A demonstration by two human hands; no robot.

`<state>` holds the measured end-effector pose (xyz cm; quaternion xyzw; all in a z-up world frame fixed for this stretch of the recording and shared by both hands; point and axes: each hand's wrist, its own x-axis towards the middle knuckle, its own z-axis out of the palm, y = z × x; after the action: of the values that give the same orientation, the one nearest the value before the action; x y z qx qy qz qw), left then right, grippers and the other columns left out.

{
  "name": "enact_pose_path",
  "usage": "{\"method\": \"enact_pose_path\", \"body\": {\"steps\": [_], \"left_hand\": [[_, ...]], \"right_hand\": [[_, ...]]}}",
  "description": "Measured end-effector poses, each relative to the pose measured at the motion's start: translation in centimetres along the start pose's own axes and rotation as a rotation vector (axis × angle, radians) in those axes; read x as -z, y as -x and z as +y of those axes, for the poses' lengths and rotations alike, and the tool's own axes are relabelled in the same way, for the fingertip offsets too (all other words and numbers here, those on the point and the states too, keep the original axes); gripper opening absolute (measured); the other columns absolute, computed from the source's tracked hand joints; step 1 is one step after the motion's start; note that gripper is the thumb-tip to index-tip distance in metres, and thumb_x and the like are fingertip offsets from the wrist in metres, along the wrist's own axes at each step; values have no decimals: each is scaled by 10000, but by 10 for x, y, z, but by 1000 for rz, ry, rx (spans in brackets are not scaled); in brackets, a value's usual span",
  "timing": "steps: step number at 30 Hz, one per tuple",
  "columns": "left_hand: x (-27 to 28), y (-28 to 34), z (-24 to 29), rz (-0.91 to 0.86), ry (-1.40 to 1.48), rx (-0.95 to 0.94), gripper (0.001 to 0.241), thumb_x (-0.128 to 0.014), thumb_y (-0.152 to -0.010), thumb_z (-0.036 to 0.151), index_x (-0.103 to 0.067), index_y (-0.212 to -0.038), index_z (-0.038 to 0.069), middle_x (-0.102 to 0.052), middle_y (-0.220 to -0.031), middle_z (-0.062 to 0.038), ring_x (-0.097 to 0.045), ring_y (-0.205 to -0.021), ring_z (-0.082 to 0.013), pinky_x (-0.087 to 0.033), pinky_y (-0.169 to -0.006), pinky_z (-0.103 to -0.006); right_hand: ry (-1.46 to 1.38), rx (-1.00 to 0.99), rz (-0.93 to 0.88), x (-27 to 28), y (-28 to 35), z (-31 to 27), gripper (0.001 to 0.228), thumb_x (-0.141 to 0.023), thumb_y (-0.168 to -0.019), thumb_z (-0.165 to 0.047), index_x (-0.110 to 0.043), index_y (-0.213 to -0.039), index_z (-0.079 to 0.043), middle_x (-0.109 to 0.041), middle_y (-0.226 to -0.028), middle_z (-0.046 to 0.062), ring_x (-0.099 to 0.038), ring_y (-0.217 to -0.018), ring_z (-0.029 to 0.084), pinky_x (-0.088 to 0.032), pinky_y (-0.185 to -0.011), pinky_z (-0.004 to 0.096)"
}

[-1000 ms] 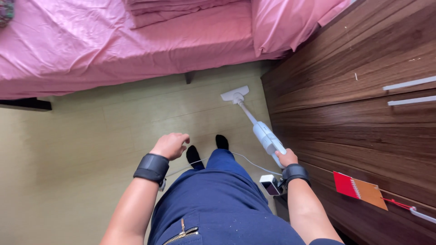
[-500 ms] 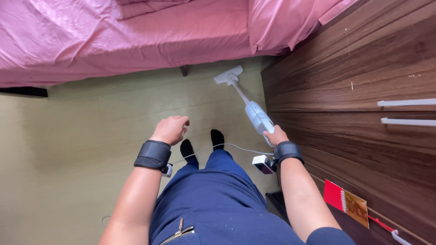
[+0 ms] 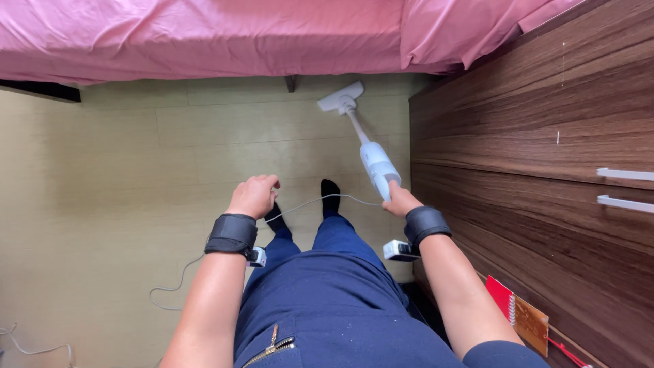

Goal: The person uses a white corded stick vacuum to clean the floor of a bedroom. They move the vacuum back and forth across the wooden floor, navigating around a bed with pink sheets, a wardrobe, and a low cabinet.

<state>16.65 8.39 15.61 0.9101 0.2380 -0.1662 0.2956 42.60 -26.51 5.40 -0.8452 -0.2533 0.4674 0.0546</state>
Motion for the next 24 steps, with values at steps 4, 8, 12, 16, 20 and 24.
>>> {"method": "enact_pose_path", "body": {"steps": [4,8,12,16,20,24], "left_hand": [[3,21,-33,-24,16,55,194,-680,-893,219,-707,-1079,174,-730,-1101,-89,-671,-1071,-333,-545,-873,-482],[10,57,-74,-11,21,121,201,-669,-916,231,-708,-1102,168,-733,-1128,-97,-675,-1080,-342,-548,-883,-479],[17,91,-120,-24,27,181,215,-664,-918,238,-712,-1118,177,-734,-1133,-100,-673,-1089,-341,-548,-894,-473],[23,122,-173,-54,4,225,218,-656,-928,242,-710,-1129,178,-736,-1139,-101,-673,-1099,-336,-550,-900,-469],[35,132,-206,-109,-45,276,225,-641,-941,250,-707,-1146,184,-738,-1150,-99,-669,-1113,-331,-551,-908,-466],[44,129,-212,-125,-50,291,228,-621,-958,253,-707,-1159,190,-737,-1155,-100,-673,-1112,-333,-553,-912,-467]], "right_hand": [[-43,47,-25,-19,21,-23,516,-687,-851,-214,-404,-1213,21,-679,-1038,333,-672,-1008,476,-528,-872,505],[-12,63,-73,-45,34,-65,480,-681,-863,-223,-419,-1191,7,-679,-1054,321,-668,-1012,470,-525,-870,511],[15,85,-66,-78,38,-108,470,-690,-869,-245,-432,-1187,-15,-687,-1054,304,-660,-1020,469,-516,-876,517],[0,92,-62,-112,42,-145,523,-705,-881,-300,-448,-1237,-17,-698,-1085,294,-671,-1042,459,-516,-894,510],[-3,19,109,-131,45,-149,585,-708,-918,-376,-494,-1338,-29,-677,-1185,301,-642,-1123,471,-508,-954,508],[-22,-53,230,-134,61,-133,580,-698,-919,-355,-502,-1354,-26,-675,-1202,300,-641,-1139,470,-505,-973,510]]}}
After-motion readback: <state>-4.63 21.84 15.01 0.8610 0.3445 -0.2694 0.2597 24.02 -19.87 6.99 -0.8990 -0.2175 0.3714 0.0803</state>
